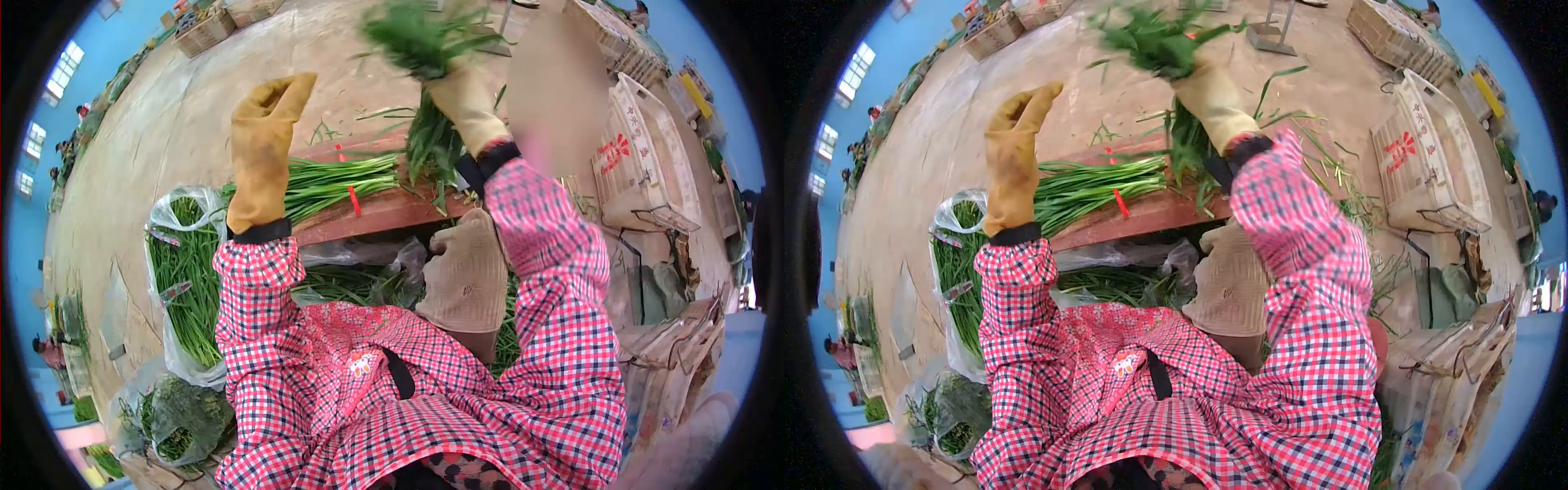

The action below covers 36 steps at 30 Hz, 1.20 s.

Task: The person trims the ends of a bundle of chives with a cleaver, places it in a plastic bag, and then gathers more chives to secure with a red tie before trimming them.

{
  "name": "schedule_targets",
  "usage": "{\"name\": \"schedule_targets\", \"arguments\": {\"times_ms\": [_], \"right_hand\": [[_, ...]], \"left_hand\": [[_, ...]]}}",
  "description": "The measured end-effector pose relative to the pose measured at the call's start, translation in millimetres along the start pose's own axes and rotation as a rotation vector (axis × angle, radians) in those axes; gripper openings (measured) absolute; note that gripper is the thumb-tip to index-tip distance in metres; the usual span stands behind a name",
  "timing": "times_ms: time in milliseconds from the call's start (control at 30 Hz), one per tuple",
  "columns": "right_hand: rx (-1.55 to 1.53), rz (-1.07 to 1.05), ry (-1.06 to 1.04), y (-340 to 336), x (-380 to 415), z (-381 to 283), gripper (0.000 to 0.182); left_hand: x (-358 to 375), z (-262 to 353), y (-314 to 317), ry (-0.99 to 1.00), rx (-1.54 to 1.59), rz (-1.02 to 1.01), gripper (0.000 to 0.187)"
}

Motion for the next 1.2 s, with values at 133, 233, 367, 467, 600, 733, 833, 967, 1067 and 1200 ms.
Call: {"name": "schedule_targets", "arguments": {"times_ms": [133,233,367,467,600,733,833,967,1067,1200], "right_hand": [[-0.369,0.141,-0.224,-6,-5,1,0.035],[-0.288,0.101,-0.371,49,-29,64,0.030],[-0.248,0.290,-0.351,-4,-19,15,0.028],[-0.240,0.199,-0.239,-61,1,-37,0.038],[-0.134,0.195,-0.057,-102,32,-102,0.040],[-0.471,0.215,-0.331,-85,34,-117,0.040],[-0.562,-0.004,-0.548,-110,60,-126,0.055],[-0.358,-0.054,-0.924,-106,67,-76,0.088],[-0.231,-0.489,-0.755,-67,87,0,0.097],[0.038,-0.760,-0.506,-67,149,14,0.102]], "left_hand": [[31,42,5,0.142,-0.204,0.045,0.034],[57,66,12,0.246,-0.384,-0.120,0.039],[71,65,43,0.315,-0.458,-0.263,0.063],[60,69,81,0.406,-0.594,-0.090,0.079],[29,90,113,0.279,-0.468,-0.188,0.088],[19,80,114,0.208,-0.065,-0.028,0.071],[14,67,84,0.211,0.147,-0.099,0.052],[15,67,49,0.228,0.525,-0.162,0.045],[18,64,18,0.197,0.621,-0.143,0.043],[14,51,-4,0.144,0.736,-0.107,0.039]]}}
Point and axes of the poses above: each hand's wrist, its own x-axis away from the middle knuckle, its own y-axis out of the palm, z = x × y, the point moved 1 cm from there along -x, towards the middle knuckle, and after that the axes turned 3 degrees about -z, right-handed, at the moved point
